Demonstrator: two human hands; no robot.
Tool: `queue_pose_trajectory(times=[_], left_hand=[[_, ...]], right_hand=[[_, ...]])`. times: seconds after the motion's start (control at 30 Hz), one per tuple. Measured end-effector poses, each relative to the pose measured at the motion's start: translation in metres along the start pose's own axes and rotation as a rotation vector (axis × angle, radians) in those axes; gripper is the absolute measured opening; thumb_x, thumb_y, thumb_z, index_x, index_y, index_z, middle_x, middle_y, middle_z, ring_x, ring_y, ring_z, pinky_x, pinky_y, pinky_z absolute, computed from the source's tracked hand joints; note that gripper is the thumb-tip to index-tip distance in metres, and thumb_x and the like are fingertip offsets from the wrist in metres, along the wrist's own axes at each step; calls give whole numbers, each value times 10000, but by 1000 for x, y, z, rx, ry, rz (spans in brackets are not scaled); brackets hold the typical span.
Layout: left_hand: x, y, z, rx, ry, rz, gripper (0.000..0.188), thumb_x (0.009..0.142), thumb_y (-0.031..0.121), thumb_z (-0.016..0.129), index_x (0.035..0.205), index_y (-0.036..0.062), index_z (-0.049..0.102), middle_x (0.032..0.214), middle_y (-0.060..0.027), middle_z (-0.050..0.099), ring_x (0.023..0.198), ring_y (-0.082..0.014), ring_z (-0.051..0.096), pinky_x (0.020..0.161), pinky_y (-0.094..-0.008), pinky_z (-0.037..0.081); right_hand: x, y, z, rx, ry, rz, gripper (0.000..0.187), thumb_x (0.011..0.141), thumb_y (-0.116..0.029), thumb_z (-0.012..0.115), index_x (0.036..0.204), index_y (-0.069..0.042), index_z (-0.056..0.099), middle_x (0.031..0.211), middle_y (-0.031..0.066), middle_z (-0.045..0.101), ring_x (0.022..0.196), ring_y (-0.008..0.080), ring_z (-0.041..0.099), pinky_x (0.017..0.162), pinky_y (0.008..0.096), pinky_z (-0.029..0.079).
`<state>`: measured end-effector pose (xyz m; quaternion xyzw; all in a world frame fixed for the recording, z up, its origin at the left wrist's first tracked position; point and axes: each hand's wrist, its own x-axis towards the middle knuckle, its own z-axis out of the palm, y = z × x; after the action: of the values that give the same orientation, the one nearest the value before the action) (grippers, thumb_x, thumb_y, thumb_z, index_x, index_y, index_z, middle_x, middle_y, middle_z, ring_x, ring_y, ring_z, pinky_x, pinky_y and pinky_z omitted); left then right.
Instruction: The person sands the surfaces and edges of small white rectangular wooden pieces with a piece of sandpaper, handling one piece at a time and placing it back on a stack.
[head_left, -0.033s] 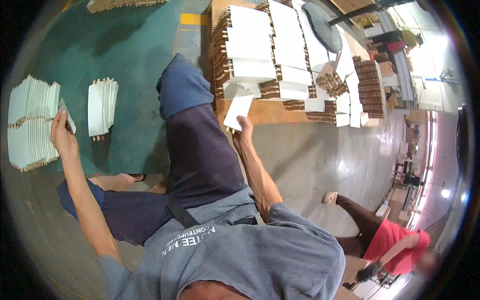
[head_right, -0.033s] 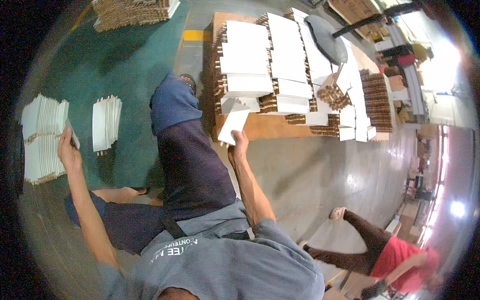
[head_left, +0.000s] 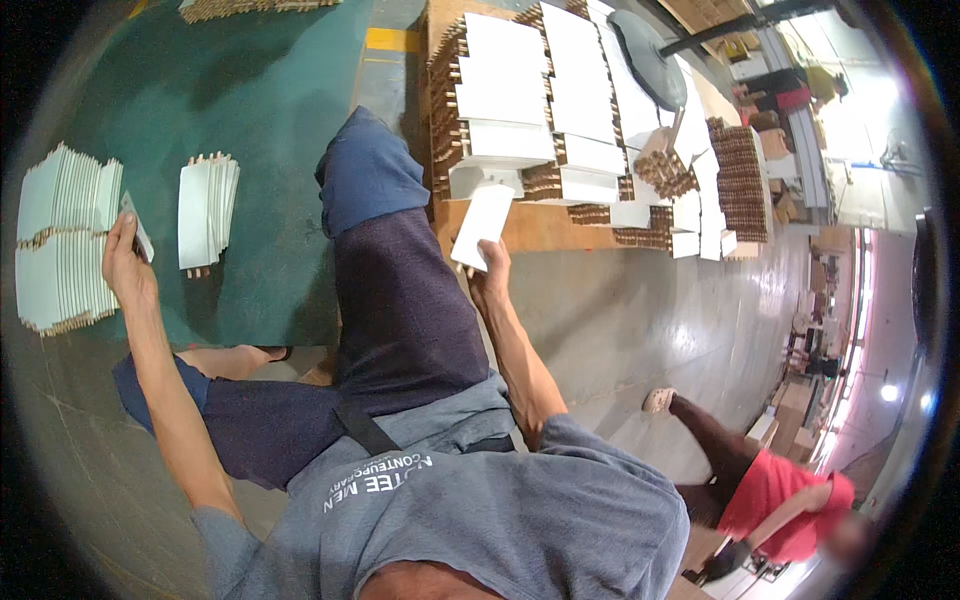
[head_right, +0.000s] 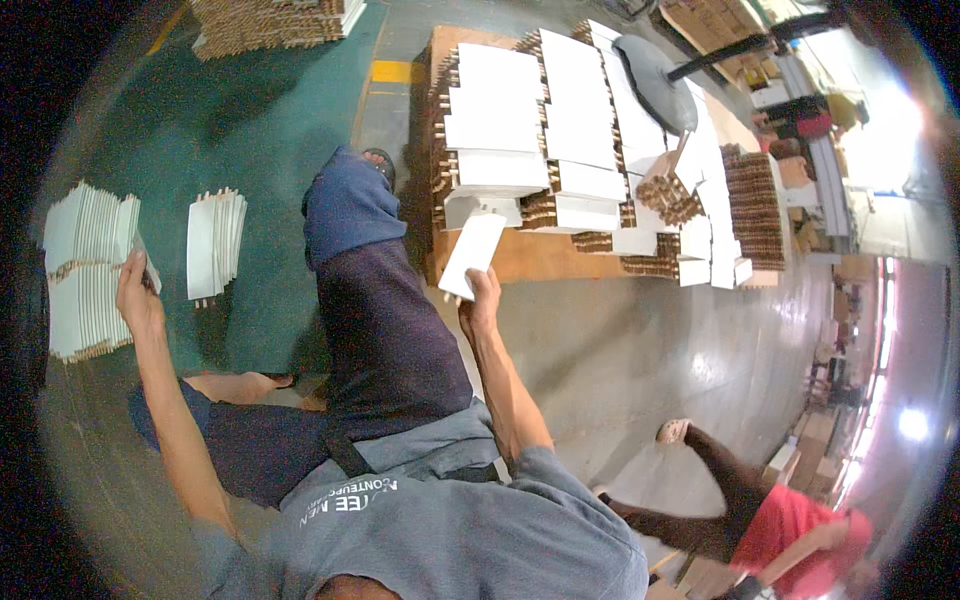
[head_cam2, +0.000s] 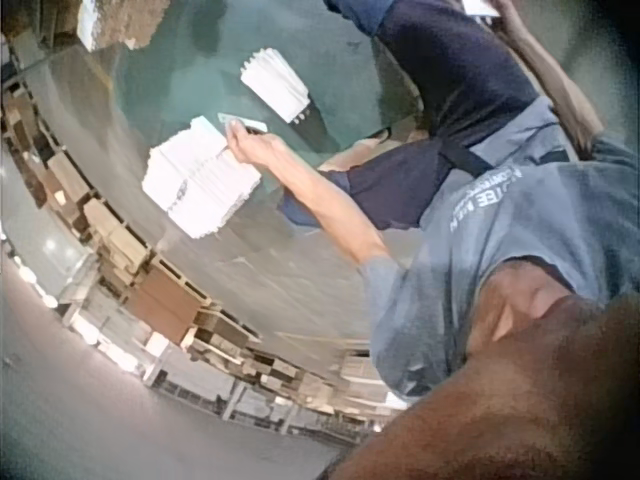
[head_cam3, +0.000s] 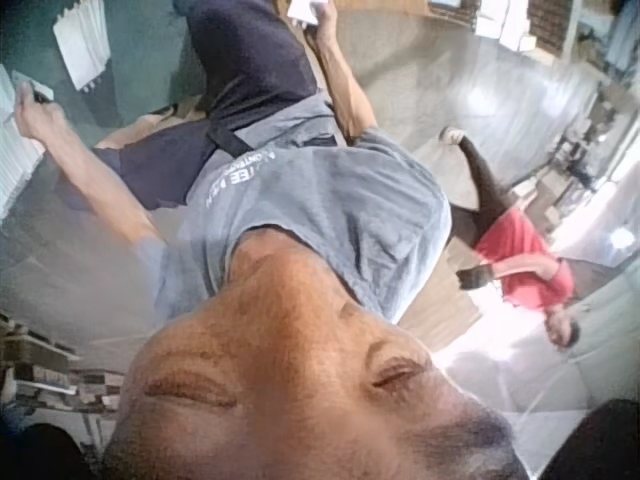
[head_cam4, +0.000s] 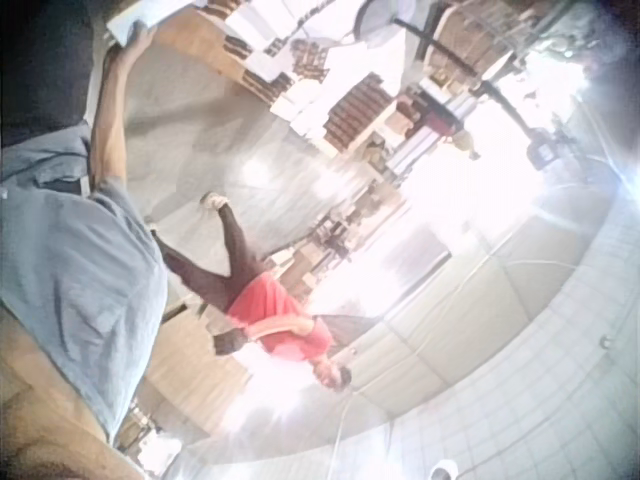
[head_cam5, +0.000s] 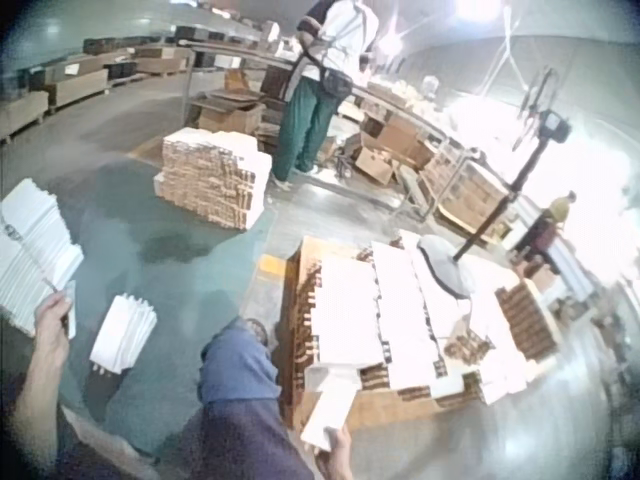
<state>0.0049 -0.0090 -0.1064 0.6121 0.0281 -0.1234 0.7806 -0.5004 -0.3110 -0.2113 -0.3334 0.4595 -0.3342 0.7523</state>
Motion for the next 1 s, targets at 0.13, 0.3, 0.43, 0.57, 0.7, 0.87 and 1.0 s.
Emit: queue_pose_trajectory(times=[0.13, 0.3, 0.43, 0.57, 0.7, 0.87, 1.0], left_hand=[[-2, -3, 6, 11, -23, 10, 273, 919, 40, 705, 1173, -49, 658, 1099, -85, 681, 993, -155, 626, 898, -263, 500], [-8, -1, 11, -28, 4, 71, 250, 905, 38, 709, 1148, -14, 683, 1032, -66, 696, 910, -137, 638, 802, -242, 505], [-39, 20, 34, 56, 23, 123, 259, 887, 37, 722, 1138, -21, 692, 1017, -58, 700, 888, -125, 632, 802, -248, 500], [-55, 29, 48, 252, 24, 240, 235, 888, 69, 726, 1112, 1, 720, 967, -32, 697, 822, -81, 597, 726, -230, 468], [-71, 41, 63, 292, -85, 396, 206, 900, 94, 723, 1083, 2, 731, 939, -7, 687, 795, -70, 584, 705, -220, 467], [-78, 44, 59, 441, -138, 628, 172, 900, 97, 712, 1028, -17, 728, 898, -24, 677, 762, -84, 583, 662, -235, 470], [-82, 46, 74, 502, -144, 713, 114, 857, 39, 698, 958, -2, 732, 821, -62, 666, 663, -134, 593, 598, -270, 469]], right_hand=[[-69, -103, 74, 44, -162, -169, 763, 753, -162, 551, 1454, 18, 309, 1270, 273, 562, 995, 300, 660, 790, 357, 623], [-54, -169, 145, 251, -609, -149, 632, 994, -429, 413, 1437, 21, 414, 1274, 282, 583, 988, 299, 659, 777, 400, 602], [-48, -175, 236, 277, -891, 37, 646, 1062, -457, 220, 1408, 43, 438, 1242, 284, 611, 959, 319, 681, 800, 438, 599], [-31, -124, 298, 178, -979, 225, 577, 1067, -391, 250, 1403, 30, 455, 1243, 286, 613, 993, 326, 672, 802, 433, 590], [-37, -70, 328, 36, -963, 428, 563, 1075, -404, 262, 1378, 18, 480, 1190, 254, 638, 932, 277, 683, 761, 373, 590], [-54, -44, 332, -202, -1042, 537, 612, 1073, -462, 240, 1350, 18, 502, 1135, 215, 649, 854, 229, 662, 701, 333, 570], [-62, -42, 341, -240, -1029, 550, 597, 1074, -453, 238, 1380, 3, 473, 1164, 222, 631, 899, 246, 628, 757, 385, 559]])
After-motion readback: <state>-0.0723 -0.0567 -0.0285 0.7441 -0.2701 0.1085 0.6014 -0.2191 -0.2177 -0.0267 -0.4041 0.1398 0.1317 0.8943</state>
